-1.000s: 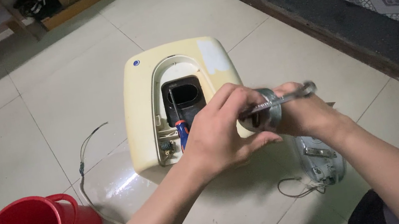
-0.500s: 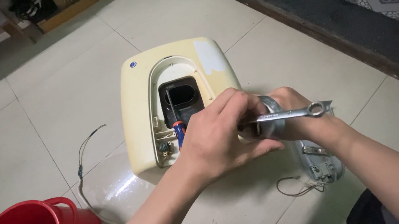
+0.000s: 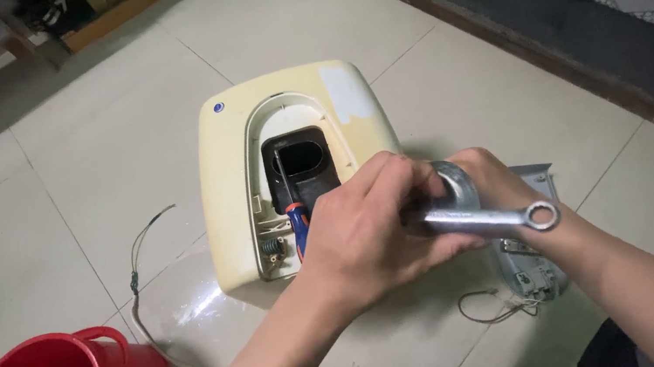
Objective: The person is disassembling a small water heater to inspect and repair the heating element and gaskets.
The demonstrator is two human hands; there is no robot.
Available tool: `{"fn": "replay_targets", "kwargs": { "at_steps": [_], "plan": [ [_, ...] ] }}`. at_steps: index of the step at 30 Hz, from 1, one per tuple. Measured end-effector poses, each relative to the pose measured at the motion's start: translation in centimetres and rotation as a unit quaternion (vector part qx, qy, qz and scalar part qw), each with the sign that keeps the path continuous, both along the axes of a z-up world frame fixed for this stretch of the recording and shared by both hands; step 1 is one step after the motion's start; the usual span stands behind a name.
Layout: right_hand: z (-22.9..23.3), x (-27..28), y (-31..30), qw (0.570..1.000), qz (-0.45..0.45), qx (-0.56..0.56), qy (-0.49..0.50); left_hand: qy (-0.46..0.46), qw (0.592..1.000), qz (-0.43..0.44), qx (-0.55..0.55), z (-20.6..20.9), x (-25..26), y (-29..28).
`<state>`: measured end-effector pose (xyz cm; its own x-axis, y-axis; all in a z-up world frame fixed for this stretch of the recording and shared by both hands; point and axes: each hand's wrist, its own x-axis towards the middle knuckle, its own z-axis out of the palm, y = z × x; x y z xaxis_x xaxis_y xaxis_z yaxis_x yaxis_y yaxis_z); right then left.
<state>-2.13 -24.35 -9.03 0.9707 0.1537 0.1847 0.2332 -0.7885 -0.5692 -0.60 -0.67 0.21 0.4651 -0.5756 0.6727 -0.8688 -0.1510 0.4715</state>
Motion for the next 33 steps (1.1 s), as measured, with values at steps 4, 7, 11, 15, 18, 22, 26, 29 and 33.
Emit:
{"fn": "replay_targets", "kwargs": {
  "at_steps": [4, 7, 11, 15, 18, 22, 26, 29, 33],
  "plan": [
    [3.3, 0.4, 1.6, 0.999, 0.007, 0.025, 0.021, 0.064, 0.997, -0.015, 0.033, 0.9, 1.1, 0.5],
    [5.9, 0.8, 2.6, 0.988, -0.012, 0.107, 0.110, 0.037, 0.998, -0.040, -0.032, 1.6, 2.4, 0.6],
    [5.1, 2.2, 1.1, 0.995, 0.041, 0.074, 0.057, 0.177, 0.982, 0.060, -0.022, 1.7, 4.0, 0.3],
    [3.9, 3.3, -0.2, 0.981, 0.122, 0.133, 0.070, 0.418, 0.895, 0.099, -0.121, 0.5, 5.0, 0.2],
    [5.0, 3.3, 0.1, 0.956, 0.114, 0.247, 0.109, 0.454, 0.867, 0.100, -0.179, 0.1, 5.9, 0.5],
    [-0.4, 3.9, -3.3, 0.942, 0.263, 0.208, -0.005, 0.560, 0.799, 0.141, -0.166, 0.9, 5.7, 0.7],
    [-0.6, 2.9, -2.2, 0.920, 0.283, 0.269, 0.032, 0.622, 0.757, 0.164, -0.113, 1.1, 4.7, 1.1],
    [-0.2, 2.7, -0.6, 0.896, 0.304, 0.318, 0.059, 0.643, 0.744, 0.134, -0.123, 0.5, 3.4, 2.3],
    [0.7, 4.1, 2.0, 0.853, 0.333, 0.390, 0.099, 0.695, 0.683, 0.199, -0.108, 0.8, 1.2, 3.9]
  ]
}}
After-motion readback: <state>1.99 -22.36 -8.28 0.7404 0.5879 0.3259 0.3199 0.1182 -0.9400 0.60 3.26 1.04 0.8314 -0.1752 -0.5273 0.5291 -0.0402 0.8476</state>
